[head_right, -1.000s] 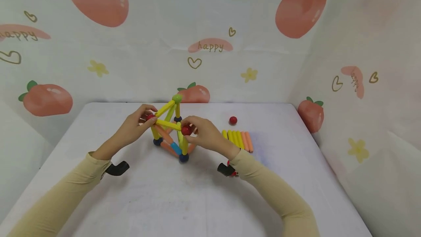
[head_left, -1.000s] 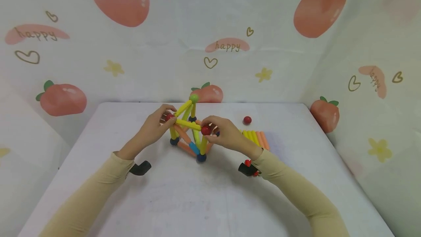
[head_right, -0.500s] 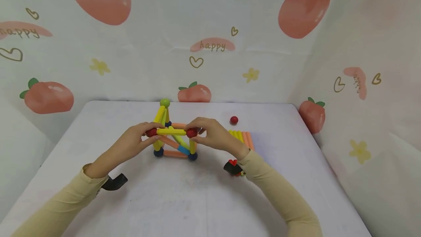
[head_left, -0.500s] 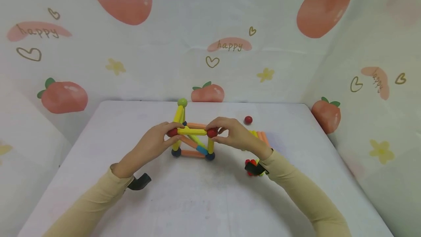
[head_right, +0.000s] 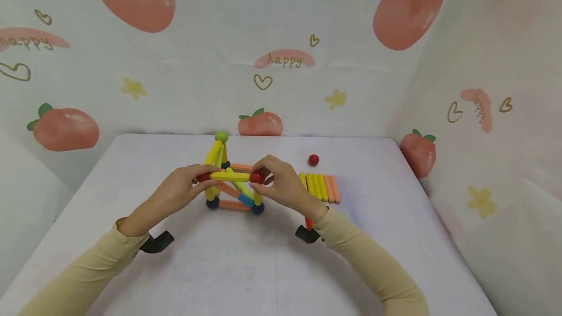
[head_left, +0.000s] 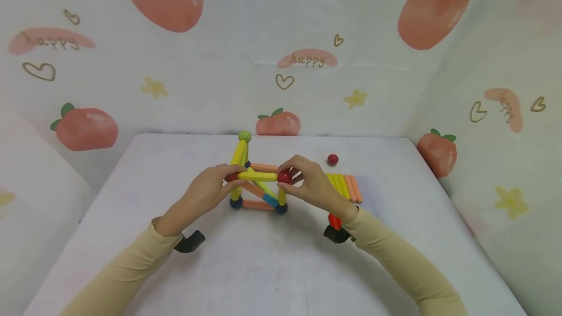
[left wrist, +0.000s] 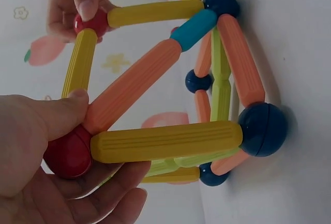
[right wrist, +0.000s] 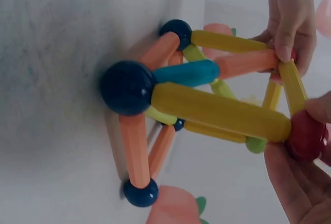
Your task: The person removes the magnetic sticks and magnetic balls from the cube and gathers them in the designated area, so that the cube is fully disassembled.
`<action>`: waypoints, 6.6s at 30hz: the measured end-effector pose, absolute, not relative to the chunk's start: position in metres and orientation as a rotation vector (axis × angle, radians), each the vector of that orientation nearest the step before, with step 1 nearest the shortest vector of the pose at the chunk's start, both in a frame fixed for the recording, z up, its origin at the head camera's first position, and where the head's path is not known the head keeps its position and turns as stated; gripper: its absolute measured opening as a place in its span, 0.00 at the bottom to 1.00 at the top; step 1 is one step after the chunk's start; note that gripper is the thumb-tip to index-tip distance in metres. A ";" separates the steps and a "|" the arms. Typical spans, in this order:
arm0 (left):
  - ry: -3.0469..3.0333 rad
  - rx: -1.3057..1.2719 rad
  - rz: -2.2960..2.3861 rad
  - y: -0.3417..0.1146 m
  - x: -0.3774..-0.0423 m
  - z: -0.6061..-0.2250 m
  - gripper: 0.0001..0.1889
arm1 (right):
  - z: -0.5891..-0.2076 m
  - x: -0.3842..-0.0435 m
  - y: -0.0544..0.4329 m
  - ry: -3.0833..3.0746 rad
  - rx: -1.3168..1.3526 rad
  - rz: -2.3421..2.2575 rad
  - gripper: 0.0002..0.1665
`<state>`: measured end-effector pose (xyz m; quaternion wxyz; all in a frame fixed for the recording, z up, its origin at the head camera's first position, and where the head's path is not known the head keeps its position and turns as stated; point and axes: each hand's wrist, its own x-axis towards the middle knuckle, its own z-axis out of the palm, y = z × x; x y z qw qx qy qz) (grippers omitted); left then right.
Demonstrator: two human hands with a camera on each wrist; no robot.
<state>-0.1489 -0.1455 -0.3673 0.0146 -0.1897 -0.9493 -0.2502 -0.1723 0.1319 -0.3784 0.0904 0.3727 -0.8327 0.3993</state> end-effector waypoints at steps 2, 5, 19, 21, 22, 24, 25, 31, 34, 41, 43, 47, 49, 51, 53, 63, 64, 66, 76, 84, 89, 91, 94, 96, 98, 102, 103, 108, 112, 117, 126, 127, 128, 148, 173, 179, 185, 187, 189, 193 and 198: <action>-2.950 -0.582 -0.774 -0.144 -0.148 -0.367 0.22 | -0.381 -0.171 0.129 -2.454 1.065 1.187 0.17; -2.942 -0.583 -0.779 -0.143 -0.147 -0.367 0.21 | -0.382 -0.169 0.126 -2.451 1.007 1.208 0.17; -2.917 -0.586 -0.798 -0.142 -0.146 -0.366 0.19 | -0.381 -0.166 0.123 -2.604 0.687 1.716 0.11; -2.911 -0.590 -0.798 -0.142 -0.146 -0.367 0.19 | -0.380 -0.166 0.122 -2.607 0.666 1.766 0.10; -2.909 -0.590 -0.799 -0.142 -0.146 -0.367 0.19 | -0.379 -0.165 0.122 -2.608 0.658 1.781 0.10; -2.910 -0.589 -0.799 -0.142 -0.147 -0.367 0.19 | -0.378 -0.165 0.121 -2.608 0.663 1.792 0.10; -2.911 -0.588 -0.797 -0.142 -0.147 -0.367 0.19 | -0.379 -0.165 0.121 -2.608 0.670 1.785 0.10; -2.914 -0.579 -0.786 -0.142 -0.147 -0.369 0.19 | -0.381 -0.165 0.119 -2.592 0.728 1.582 0.08; -2.920 -0.574 -0.785 -0.141 -0.146 -0.369 0.19 | -0.382 -0.166 0.120 -2.561 0.763 1.426 0.08; -2.914 -0.585 -0.777 -0.141 -0.146 -0.368 0.19 | -0.381 -0.178 0.136 -2.519 0.715 1.331 0.11; -2.900 -0.597 -0.784 -0.141 -0.146 -0.368 0.19 | -0.379 -0.184 0.145 -2.533 0.671 1.370 0.14; -2.893 -0.618 -0.810 -0.142 -0.146 -0.369 0.18 | -0.374 -0.199 0.169 -2.604 0.558 1.421 0.18; -2.897 -0.623 -0.825 -0.143 -0.147 -0.370 0.18 | -0.375 -0.209 0.184 -2.642 0.477 1.460 0.19; -2.894 -0.637 -0.833 -0.143 -0.147 -0.372 0.17 | -0.377 -0.219 0.199 -2.662 0.377 1.509 0.21; -2.885 -0.652 -0.834 -0.144 -0.147 -0.373 0.17 | -0.380 -0.229 0.215 -2.659 0.281 1.569 0.22; -2.828 -0.695 -0.896 -0.144 -0.147 -0.380 0.19 | -0.416 -0.265 0.282 -2.894 0.027 1.522 0.27; -2.828 -0.684 -0.901 -0.144 -0.146 -0.381 0.20 | -0.419 -0.266 0.286 -2.925 0.007 1.503 0.27; -2.832 -0.659 -0.906 -0.142 -0.145 -0.383 0.21 | -0.426 -0.270 0.293 -2.976 -0.023 1.470 0.27; -2.778 -0.578 -0.860 -0.131 -0.133 -0.385 0.24 | -0.440 -0.280 0.300 -3.016 -0.043 1.417 0.26; -2.748 -0.608 -0.874 -0.130 -0.132 -0.385 0.22 | -0.443 -0.282 0.299 -3.029 0.001 1.373 0.26; -2.756 -0.627 -0.862 -0.131 -0.134 -0.385 0.21 | -0.439 -0.281 0.299 -3.038 0.016 1.380 0.30; -2.760 -0.632 -0.859 -0.132 -0.134 -0.385 0.20 | -0.435 -0.279 0.300 -3.025 0.022 1.385 0.31; -2.767 -0.638 -0.856 -0.133 -0.134 -0.385 0.20 | -0.427 -0.273 0.300 -2.949 0.049 1.383 0.31; -2.772 -0.636 -0.865 -0.133 -0.134 -0.385 0.21 | -0.420 -0.269 0.298 -2.877 0.056 1.405 0.31; -2.783 -0.633 -0.880 -0.133 -0.134 -0.384 0.21 | -0.413 -0.263 0.292 -2.812 0.077 1.457 0.30; -2.795 -0.633 -0.920 -0.135 -0.135 -0.386 0.22 | -0.399 -0.241 0.263 -2.784 0.222 1.593 0.27; -2.794 -0.635 -0.930 -0.135 -0.135 -0.386 0.22 | -0.396 -0.234 0.254 -2.804 0.292 1.606 0.27; -2.770 -0.648 -0.972 -0.136 -0.137 -0.385 0.20 | -0.391 -0.200 0.205 -2.923 0.751 1.628 0.25; -2.781 -0.648 -0.986 -0.135 -0.138 -0.385 0.20 | -0.398 -0.181 0.178 -2.930 1.049 1.635 0.25; -2.791 -0.647 -0.988 -0.134 -0.139 -0.386 0.19 | -0.408 -0.170 0.162 -2.876 1.090 1.625 0.22; -2.828 -0.646 -1.004 -0.136 -0.139 -0.385 0.20 | -0.417 -0.165 0.155 -2.854 1.009 1.568 0.15; -2.831 -0.646 -1.005 -0.136 -0.139 -0.386 0.20 | -0.418 -0.165 0.155 -2.849 1.014 1.556 0.15; -2.832 -0.646 -1.006 -0.136 -0.139 -0.386 0.20 | -0.419 -0.165 0.154 -2.845 1.018 1.548 0.15; -2.832 -0.662 -1.043 -0.137 -0.141 -0.387 0.19 | -0.417 -0.162 0.150 -2.796 1.087 1.390 0.17; -2.823 -0.713 -1.048 -0.137 -0.139 -0.389 0.17 | -0.411 -0.164 0.147 -2.905 1.006 1.427 0.20; -2.797 -0.731 -1.050 -0.138 -0.138 -0.389 0.16 | -0.415 -0.165 0.148 -2.923 1.002 1.443 0.18; -2.803 -0.725 -1.044 -0.138 -0.138 -0.388 0.16 | -0.418 -0.166 0.147 -2.939 0.959 1.434 0.12; -2.807 -0.720 -1.044 -0.137 -0.138 -0.388 0.16 | -0.418 -0.167 0.146 -2.944 0.932 1.426 0.10; -2.810 -0.715 -1.042 -0.137 -0.138 -0.387 0.17 | -0.418 -0.167 0.145 -2.958 0.906 1.398 0.09; -2.806 -0.715 -1.046 -0.137 -0.138 -0.387 0.17 | -0.417 -0.167 0.143 -2.965 0.894 1.354 0.10; -2.798 -0.724 -1.046 -0.137 -0.139 -0.387 0.18 | -0.416 -0.168 0.144 -2.917 0.857 1.433 0.10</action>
